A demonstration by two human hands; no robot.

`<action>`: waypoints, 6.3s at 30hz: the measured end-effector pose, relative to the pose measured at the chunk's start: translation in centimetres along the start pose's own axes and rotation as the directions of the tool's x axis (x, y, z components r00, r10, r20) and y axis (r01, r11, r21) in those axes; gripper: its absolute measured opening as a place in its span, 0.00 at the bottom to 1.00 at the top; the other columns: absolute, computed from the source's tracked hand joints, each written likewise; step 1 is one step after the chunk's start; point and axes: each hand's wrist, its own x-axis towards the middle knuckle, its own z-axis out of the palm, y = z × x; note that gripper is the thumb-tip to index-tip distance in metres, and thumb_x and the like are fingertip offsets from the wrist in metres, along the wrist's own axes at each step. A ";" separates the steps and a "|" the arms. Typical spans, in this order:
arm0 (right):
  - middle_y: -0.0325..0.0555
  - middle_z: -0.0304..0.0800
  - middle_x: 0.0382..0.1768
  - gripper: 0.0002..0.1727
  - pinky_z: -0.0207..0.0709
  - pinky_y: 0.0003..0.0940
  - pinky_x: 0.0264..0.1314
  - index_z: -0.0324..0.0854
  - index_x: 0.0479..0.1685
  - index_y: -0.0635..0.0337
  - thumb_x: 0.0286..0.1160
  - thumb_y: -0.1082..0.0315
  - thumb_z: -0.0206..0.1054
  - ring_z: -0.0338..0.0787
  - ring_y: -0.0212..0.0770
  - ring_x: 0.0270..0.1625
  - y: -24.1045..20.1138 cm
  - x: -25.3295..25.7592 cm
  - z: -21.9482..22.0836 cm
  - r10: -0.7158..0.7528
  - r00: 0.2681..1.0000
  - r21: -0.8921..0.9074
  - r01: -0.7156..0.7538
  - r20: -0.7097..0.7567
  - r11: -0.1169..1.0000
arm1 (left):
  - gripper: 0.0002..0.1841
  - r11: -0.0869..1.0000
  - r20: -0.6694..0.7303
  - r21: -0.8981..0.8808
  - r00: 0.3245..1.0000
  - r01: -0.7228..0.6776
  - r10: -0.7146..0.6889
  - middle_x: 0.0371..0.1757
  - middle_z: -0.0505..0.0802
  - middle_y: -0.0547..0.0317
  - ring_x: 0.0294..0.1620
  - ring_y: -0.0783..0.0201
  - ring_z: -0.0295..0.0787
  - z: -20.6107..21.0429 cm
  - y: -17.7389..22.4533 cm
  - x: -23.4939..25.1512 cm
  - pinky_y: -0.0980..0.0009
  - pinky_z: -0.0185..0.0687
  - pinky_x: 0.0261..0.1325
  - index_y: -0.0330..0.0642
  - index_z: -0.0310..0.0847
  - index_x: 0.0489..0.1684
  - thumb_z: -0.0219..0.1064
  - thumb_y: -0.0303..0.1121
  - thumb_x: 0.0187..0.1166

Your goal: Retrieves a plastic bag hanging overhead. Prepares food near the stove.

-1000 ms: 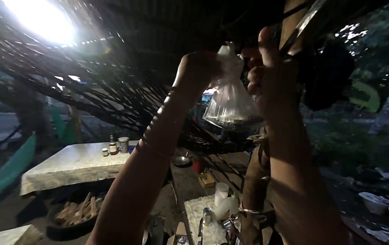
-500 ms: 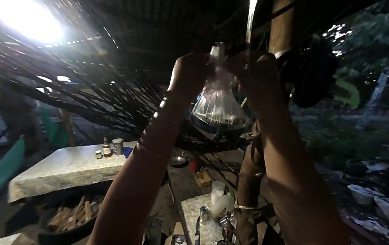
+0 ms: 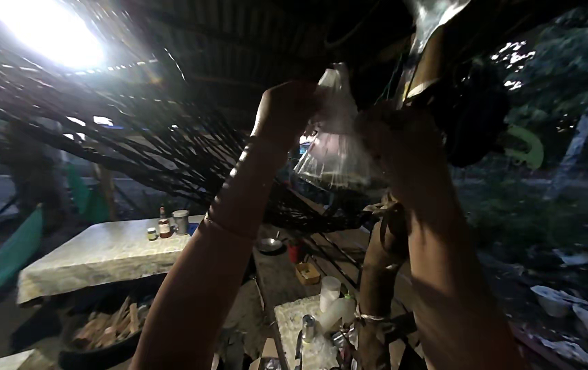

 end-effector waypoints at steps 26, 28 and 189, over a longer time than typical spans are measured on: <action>0.34 0.88 0.37 0.13 0.80 0.26 0.47 0.88 0.50 0.58 0.73 0.61 0.77 0.84 0.23 0.38 2.8 0.1 1.9 0.036 0.999 0.066 -0.037 0.004 0.997 | 0.20 0.988 0.028 -0.102 0.993 0.117 -0.115 0.53 0.89 0.55 0.48 0.67 0.86 -1.2 0.2 0.1 0.64 0.83 0.53 0.41 0.82 0.65 0.58 0.47 0.91; 0.33 0.93 0.42 0.11 0.84 0.24 0.52 0.90 0.51 0.58 0.74 0.66 0.75 0.88 0.21 0.45 4.1 -0.6 1.4 -0.025 1.000 0.171 0.027 -0.009 0.985 | 0.25 0.974 -0.020 -0.188 0.992 0.122 -0.128 0.57 0.90 0.55 0.54 0.66 0.88 -1.6 -0.4 -0.5 0.63 0.86 0.58 0.43 0.79 0.70 0.55 0.53 0.90; 0.37 0.77 0.21 0.05 0.61 0.15 0.13 0.75 0.53 0.62 0.87 0.71 0.60 0.69 0.23 0.14 5.0 -53.3 48.7 0.590 -0.208 0.100 -0.889 0.780 -0.447 | 0.11 0.511 -0.265 -0.200 0.456 0.836 -0.850 0.42 0.93 0.56 0.39 0.66 0.93 -32.7 -26.1 -53.0 0.70 0.93 0.45 0.30 0.79 0.52 0.69 0.20 0.75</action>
